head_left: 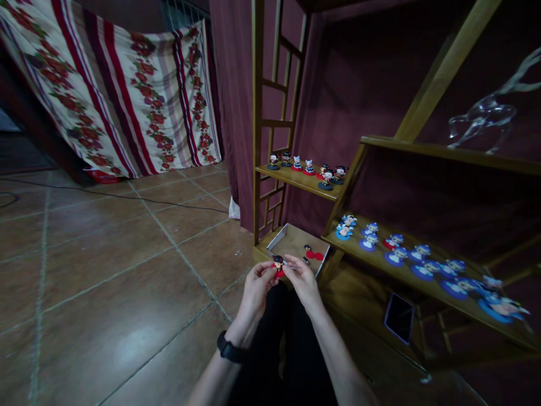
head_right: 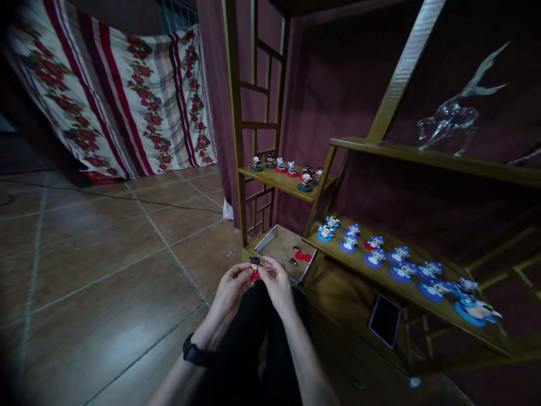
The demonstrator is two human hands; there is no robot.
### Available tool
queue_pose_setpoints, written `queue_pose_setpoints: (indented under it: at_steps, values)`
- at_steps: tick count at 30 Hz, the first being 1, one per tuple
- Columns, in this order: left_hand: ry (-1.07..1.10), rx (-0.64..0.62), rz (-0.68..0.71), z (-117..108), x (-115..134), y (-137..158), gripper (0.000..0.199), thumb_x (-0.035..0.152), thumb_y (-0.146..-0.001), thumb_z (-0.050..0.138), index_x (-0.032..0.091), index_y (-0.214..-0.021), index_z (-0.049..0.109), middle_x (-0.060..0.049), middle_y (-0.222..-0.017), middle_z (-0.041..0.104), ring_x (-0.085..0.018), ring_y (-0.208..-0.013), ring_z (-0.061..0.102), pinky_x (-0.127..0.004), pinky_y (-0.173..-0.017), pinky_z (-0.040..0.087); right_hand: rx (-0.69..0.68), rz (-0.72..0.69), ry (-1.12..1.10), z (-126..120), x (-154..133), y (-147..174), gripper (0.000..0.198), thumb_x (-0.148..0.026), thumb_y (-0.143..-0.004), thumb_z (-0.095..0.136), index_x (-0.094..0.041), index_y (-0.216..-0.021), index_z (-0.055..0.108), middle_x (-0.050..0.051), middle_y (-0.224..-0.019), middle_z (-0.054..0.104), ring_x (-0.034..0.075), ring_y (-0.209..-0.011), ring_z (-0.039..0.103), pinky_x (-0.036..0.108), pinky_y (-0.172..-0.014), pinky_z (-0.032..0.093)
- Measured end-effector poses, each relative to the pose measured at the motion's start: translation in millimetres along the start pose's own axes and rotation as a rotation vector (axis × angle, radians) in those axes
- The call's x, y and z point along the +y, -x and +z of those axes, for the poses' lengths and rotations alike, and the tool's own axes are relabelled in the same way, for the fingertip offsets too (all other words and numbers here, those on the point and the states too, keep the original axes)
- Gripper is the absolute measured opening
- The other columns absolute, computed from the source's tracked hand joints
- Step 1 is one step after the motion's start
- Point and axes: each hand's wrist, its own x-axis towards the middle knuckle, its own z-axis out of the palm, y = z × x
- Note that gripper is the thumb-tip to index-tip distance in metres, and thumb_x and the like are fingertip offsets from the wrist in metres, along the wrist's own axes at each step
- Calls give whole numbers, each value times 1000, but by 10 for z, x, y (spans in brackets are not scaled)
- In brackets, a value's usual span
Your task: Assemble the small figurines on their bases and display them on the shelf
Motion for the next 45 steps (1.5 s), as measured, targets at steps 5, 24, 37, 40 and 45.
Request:
queue_pose_setpoints:
  at_steps: [5,24,37,40,45]
  values:
    - [-278,-22,174,57,1,-28,27,24,-64,72,11,-86,62,-1,-66,62,-9,-56,55,-20,-53,44,-86,-89,122,-46,49,-44,31,-34,-74,62,-22,-103,65,5,-103,63,20,-98,59,35,-91,45]
    - [-123,-11,32,4,-181,-162,18,18,-66,68,12,-82,63,-2,-69,63,-9,-56,56,-20,-56,44,-21,31,-61,6,320,-32,29,-37,-75,61,-20,-99,65,5,-102,65,21,-96,60,35,-88,47]
    - [-94,-33,-102,-99,-175,-216,27,21,-61,74,10,-83,63,-5,-70,66,-9,-54,58,-19,-52,44,-19,108,-120,-65,335,-44,35,-41,-74,62,-21,-102,67,5,-107,67,22,-102,59,38,-96,41]
    - [-84,-30,-100,-79,-163,-209,28,21,-59,75,10,-82,63,-5,-69,66,-10,-56,59,-20,-53,45,-65,101,-116,-58,331,-37,33,-42,-73,62,-21,-98,68,4,-103,68,22,-98,61,39,-94,43]
    - [-48,-17,-110,-43,-164,-192,24,18,-60,75,10,-79,63,-5,-68,66,-10,-56,60,-19,-53,46,-50,90,-99,-36,312,-33,30,-42,-74,61,-20,-94,69,3,-98,69,21,-94,61,38,-91,45]
